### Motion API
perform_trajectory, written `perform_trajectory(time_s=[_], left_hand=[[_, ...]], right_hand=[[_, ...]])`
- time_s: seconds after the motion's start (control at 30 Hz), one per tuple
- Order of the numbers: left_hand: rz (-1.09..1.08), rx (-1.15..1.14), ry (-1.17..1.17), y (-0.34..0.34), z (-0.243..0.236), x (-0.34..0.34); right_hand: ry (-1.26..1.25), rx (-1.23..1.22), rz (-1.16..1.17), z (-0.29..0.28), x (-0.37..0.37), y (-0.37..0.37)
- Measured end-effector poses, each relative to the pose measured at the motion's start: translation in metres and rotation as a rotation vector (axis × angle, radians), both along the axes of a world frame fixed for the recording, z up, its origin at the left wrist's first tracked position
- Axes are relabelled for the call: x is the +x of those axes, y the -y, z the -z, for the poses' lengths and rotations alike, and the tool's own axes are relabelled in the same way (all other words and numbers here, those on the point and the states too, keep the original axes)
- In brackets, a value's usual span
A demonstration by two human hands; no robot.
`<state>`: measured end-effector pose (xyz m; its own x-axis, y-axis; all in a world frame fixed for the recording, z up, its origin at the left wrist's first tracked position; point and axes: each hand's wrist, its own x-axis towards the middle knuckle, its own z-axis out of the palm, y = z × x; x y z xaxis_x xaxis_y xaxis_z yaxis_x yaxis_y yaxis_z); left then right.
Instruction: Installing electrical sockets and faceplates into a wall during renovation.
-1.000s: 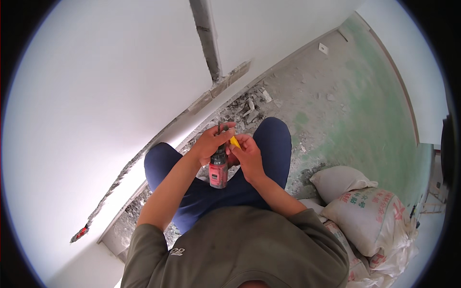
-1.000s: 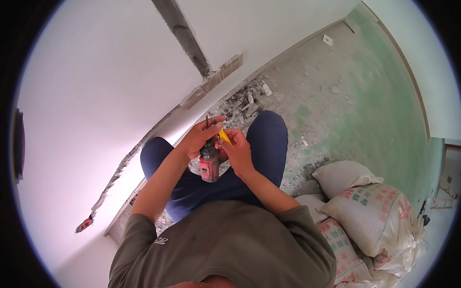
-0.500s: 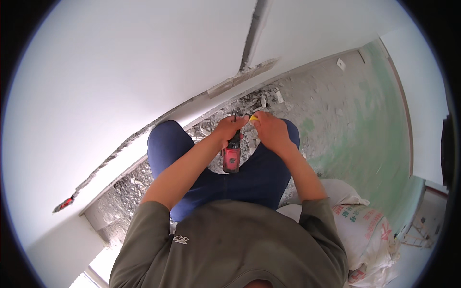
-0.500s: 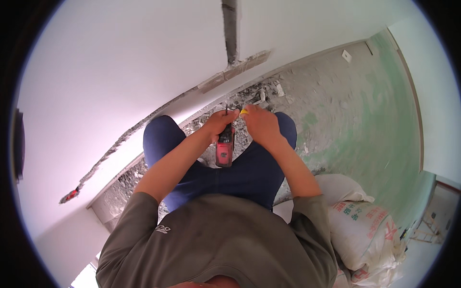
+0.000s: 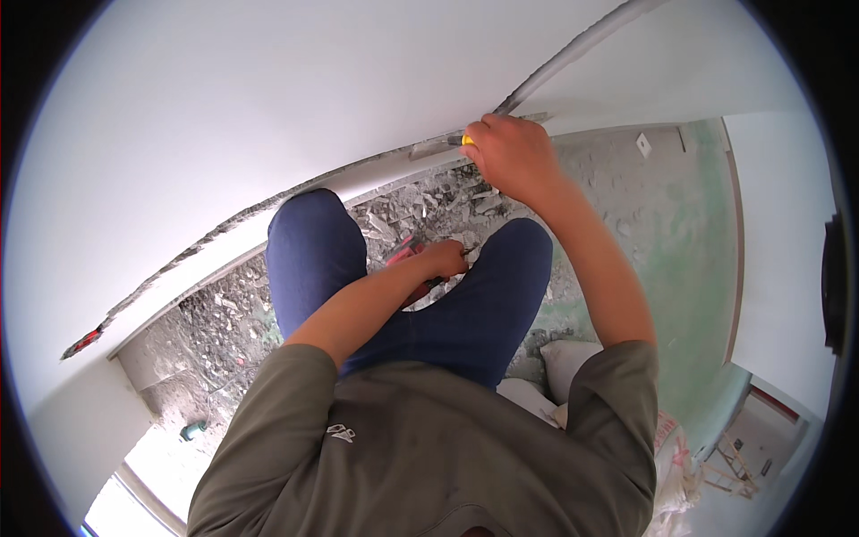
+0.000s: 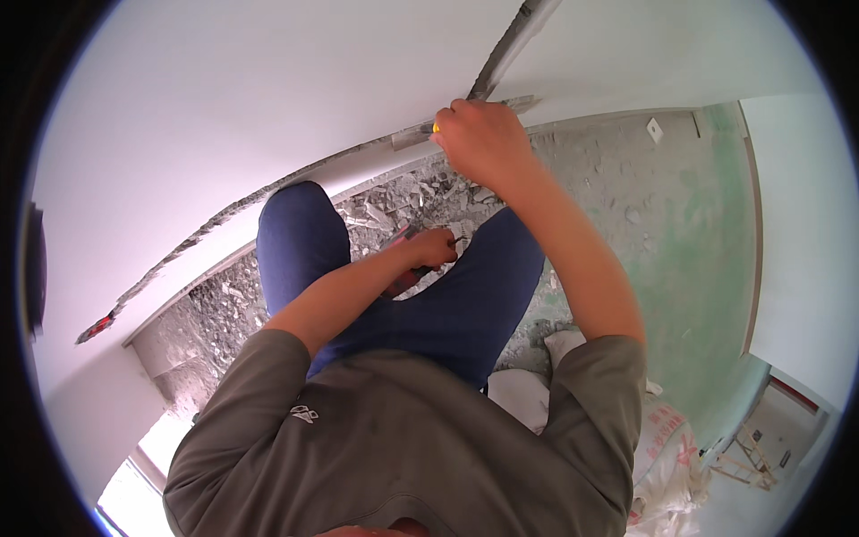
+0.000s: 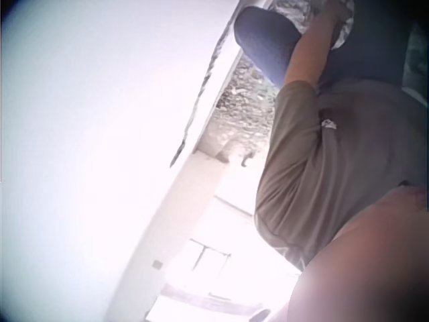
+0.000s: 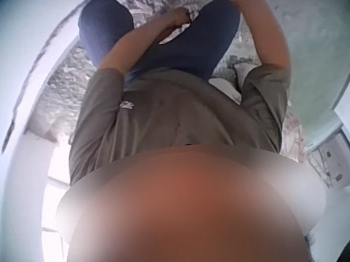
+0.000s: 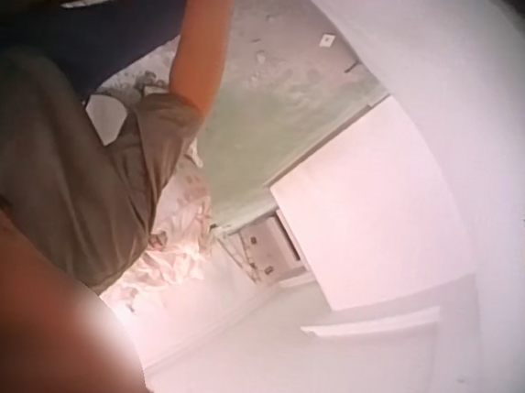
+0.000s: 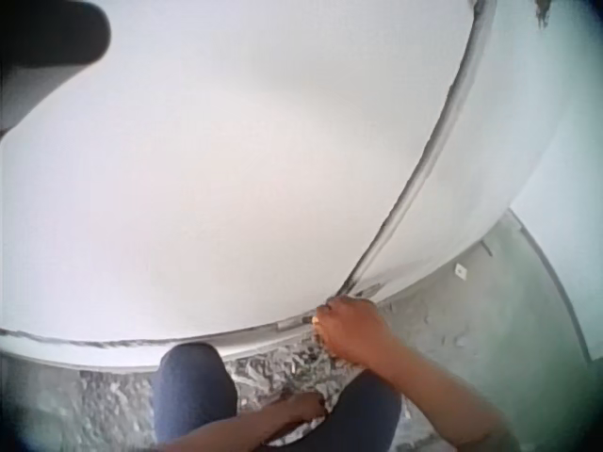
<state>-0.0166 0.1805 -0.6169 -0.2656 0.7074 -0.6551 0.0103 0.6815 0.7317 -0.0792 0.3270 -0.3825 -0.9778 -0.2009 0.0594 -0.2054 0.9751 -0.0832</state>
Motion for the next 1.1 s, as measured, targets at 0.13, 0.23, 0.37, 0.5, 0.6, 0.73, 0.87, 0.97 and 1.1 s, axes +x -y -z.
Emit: perform_trajectory(time_s=[0.13,0.23,0.37,0.5,0.6,0.73,0.87,0.97,1.1], left_hand=[[0.06,0.018,-0.172,-0.002,-0.002,0.001],[0.048,-0.007,-0.22,-0.006,-0.003,-0.01],[0.0,-0.046,-0.171,-0.009,-0.007,-0.016],[-0.219,-0.12,-0.038,-0.005,-0.008,-0.022],[-0.257,-0.127,-0.061,-0.003,0.006,-0.017],[-0.239,-0.112,-0.18,-0.001,0.007,-0.015],[-0.252,-0.135,-0.093,0.001,-0.005,-0.019],[-0.264,-0.125,-0.183,0.003,-0.007,-0.016],[-0.263,-0.103,-0.194,0.004,0.0,-0.009]], right_hand=[[0.002,0.162,-0.024,-0.002,-0.01,0.008],[0.049,0.284,-0.051,0.0,-0.016,0.01],[0.098,0.312,-0.022,-0.002,-0.019,0.015],[0.118,0.324,-0.026,-0.001,-0.017,0.026],[0.076,0.348,-0.095,-0.005,-0.019,0.03],[0.163,0.422,-0.248,-0.02,-0.031,0.037],[0.167,0.493,-0.277,-0.018,-0.037,0.037],[0.177,0.538,-0.335,-0.017,-0.037,0.03],[0.709,0.453,-0.34,0.032,0.034,0.009]])
